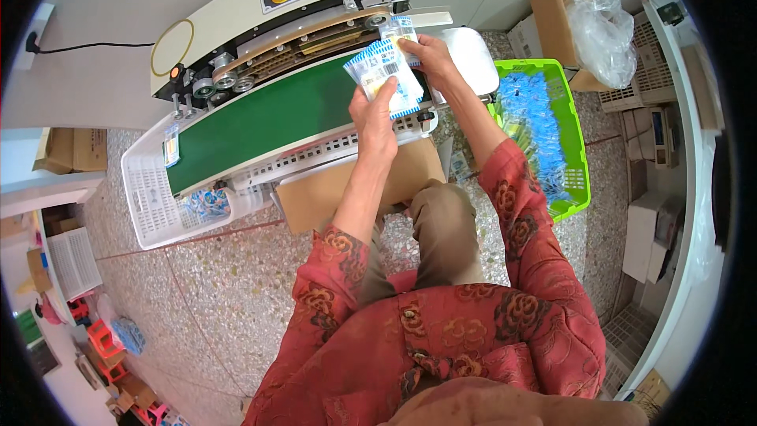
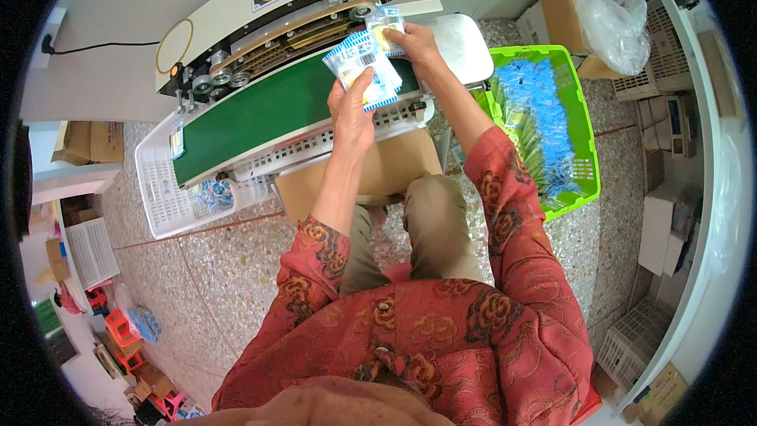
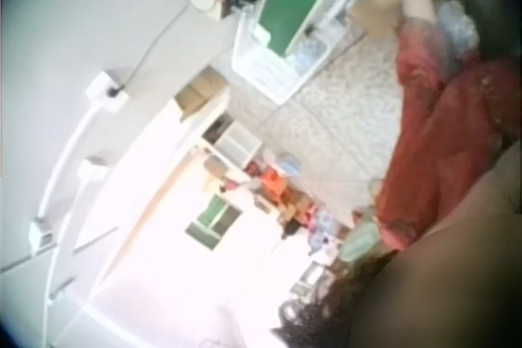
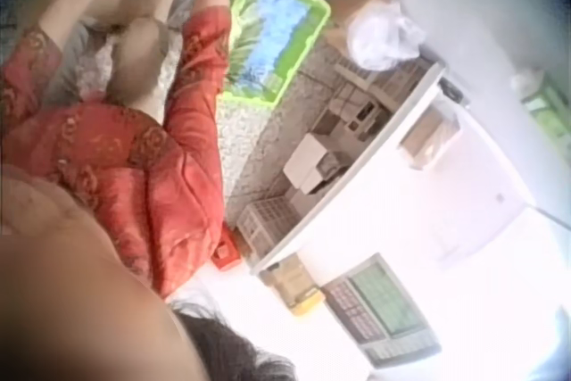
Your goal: The recorder is taking small white packets from a green basket and feeding them through a heat-sealing machine on a workbench.
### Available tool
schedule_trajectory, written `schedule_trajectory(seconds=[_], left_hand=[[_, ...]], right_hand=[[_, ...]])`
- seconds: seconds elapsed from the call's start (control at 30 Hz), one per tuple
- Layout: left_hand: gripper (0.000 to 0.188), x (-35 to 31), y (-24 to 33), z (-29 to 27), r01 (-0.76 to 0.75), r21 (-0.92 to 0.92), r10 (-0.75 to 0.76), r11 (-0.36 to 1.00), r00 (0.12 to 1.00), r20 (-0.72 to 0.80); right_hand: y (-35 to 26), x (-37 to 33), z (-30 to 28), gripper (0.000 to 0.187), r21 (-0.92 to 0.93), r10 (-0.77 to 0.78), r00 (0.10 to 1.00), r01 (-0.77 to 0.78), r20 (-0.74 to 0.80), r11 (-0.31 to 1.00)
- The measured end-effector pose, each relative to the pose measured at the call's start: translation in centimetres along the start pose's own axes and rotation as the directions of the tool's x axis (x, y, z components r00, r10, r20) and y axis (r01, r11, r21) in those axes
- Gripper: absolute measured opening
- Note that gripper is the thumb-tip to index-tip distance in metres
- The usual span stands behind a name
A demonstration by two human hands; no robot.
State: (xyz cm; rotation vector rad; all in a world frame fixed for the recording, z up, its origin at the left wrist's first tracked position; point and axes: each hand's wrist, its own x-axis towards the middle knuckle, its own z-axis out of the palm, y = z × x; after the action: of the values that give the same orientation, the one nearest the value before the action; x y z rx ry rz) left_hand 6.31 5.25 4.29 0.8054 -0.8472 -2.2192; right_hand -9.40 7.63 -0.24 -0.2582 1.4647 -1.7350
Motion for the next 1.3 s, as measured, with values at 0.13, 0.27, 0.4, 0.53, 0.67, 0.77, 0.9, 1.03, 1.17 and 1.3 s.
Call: schedule_trajectory(seconds=[0.13, 0.27, 0.4, 0.53, 0.67, 0.77, 0.9, 1.03, 1.17, 1.3], left_hand=[[0.033, -0.1, 0.0, 0.1, 0.011, 0.002, -0.011, 1.0, 1.0, -0.023], [0.033, 0.2, 0.1, -0.1, 0.003, 0.006, -0.003, 1.0, 0.999, -0.035], [0.033, 0.5, 0.4, 0.0, -0.028, 0.018, 0.029, 0.999, 0.999, -0.034], [0.031, 0.2, 0.8, -0.1, -0.068, 0.066, 0.069, 0.995, 0.998, -0.003], [0.029, 0.1, 0.5, 0.3, 0.002, 0.075, -0.009, 0.997, 0.997, 0.083], [0.03, -0.1, 0.3, 0.8, 0.024, 0.031, -0.028, 0.999, 0.987, 0.157], [0.03, 0.4, -0.1, 0.5, -0.014, 0.028, 0.009, 1.0, 0.99, 0.139], [0.032, 0.6, -0.3, 0.4, 0.03, -0.025, -0.026, 0.999, 0.99, 0.139], [0.033, 0.6, -0.5, 0.3, -0.018, -0.01, 0.019, 1.0, 0.994, 0.112], [0.033, 0.8, -0.3, 0.0, -0.057, -0.006, 0.057, 0.998, 0.997, 0.051]], right_hand=[[0.9, 1.1, 0.9, 0.023, -0.006, -0.052, 0.998, 0.052, 0.044, 0.999], [0.9, 0.5, 2.4, 0.027, -0.231, -0.2, 0.979, 0.201, 0.032, 0.952], [0.8, -0.9, 0.9, 0.026, -0.406, -0.431, 0.9, 0.369, -0.068, 0.836], [-2.7, -7.3, 1.6, 0.023, -0.146, -0.33, 0.944, 0.325, -0.011, 0.934], [-2.8, -9.1, 1.1, 0.015, -0.143, -0.305, 0.948, 0.316, 0.093, 0.938], [-2.7, -8.9, 0.3, 0.012, -0.158, -0.311, 0.947, 0.32, 0.08, 0.934], [-2.6, -9.0, 0.0, 0.009, -0.155, -0.372, 0.928, 0.368, 0.0, 0.917], [-2.2, -8.4, -0.9, 0.008, -0.004, -0.428, 0.897, 0.43, -0.114, 0.903], [-1.5, -9.0, -0.2, 0.011, 0.005, -0.282, 0.959, 0.282, -0.032, 0.959], [-0.2, -8.8, -0.4, 0.016, 0.01, -0.14, 0.99, 0.141, -0.026, 0.99]])
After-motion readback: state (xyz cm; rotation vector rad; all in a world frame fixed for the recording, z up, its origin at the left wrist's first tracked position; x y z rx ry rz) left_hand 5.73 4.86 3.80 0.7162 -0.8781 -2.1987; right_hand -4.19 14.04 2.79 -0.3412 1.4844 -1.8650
